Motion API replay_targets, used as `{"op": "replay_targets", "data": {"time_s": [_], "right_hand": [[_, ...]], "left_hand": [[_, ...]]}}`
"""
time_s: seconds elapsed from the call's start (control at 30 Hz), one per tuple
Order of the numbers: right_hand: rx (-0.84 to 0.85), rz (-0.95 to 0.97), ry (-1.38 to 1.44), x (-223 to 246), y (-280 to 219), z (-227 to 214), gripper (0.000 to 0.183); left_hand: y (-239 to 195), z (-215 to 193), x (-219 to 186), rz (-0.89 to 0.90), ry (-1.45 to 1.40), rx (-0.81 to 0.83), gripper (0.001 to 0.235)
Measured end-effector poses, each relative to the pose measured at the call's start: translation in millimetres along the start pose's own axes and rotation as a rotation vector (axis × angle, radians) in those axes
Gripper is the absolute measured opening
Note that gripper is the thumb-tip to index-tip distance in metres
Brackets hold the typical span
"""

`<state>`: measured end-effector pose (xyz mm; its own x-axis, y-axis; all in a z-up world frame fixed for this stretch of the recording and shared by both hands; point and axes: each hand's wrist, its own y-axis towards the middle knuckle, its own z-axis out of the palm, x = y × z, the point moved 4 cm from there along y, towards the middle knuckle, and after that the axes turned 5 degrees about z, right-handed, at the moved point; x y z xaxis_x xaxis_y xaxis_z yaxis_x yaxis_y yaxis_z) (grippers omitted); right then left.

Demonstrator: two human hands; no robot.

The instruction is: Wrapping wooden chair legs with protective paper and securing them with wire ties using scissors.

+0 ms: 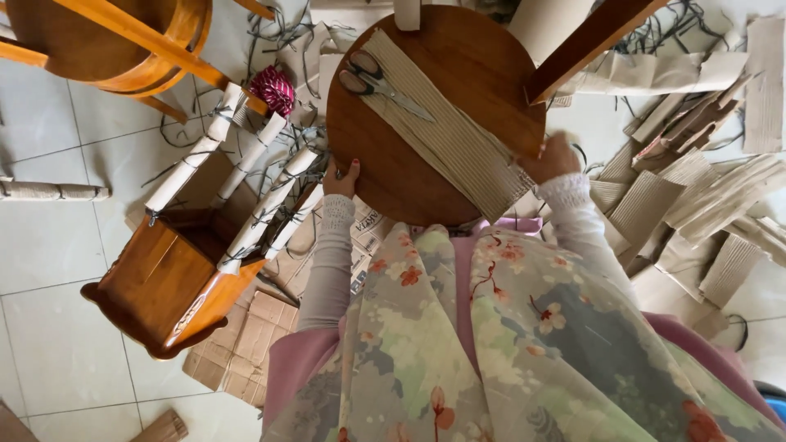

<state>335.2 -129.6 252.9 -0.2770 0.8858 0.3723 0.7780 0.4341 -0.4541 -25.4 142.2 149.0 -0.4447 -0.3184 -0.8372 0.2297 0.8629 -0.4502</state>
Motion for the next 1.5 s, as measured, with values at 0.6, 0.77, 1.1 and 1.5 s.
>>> {"op": "replay_targets", "data": {"time_s": [0.6,0.77,1.1,1.5], "right_hand": [[-0.076,-0.131,-0.971,119,151,50,0.087],[-0.104,-0.286,-1.310,119,126,24,0.055],[0.094,-0.264,-1.414,61,86,-9,0.054],[0.208,-0.118,-1.329,38,80,-26,0.052]], "left_hand": [[-92,39,5,0.036,-0.227,-0.126,0.097],[-83,39,5,0.077,-0.225,-0.140,0.090],[-58,55,-14,0.108,-0.192,-0.002,0.089],[-11,72,-18,0.187,0.018,0.024,0.063]]}}
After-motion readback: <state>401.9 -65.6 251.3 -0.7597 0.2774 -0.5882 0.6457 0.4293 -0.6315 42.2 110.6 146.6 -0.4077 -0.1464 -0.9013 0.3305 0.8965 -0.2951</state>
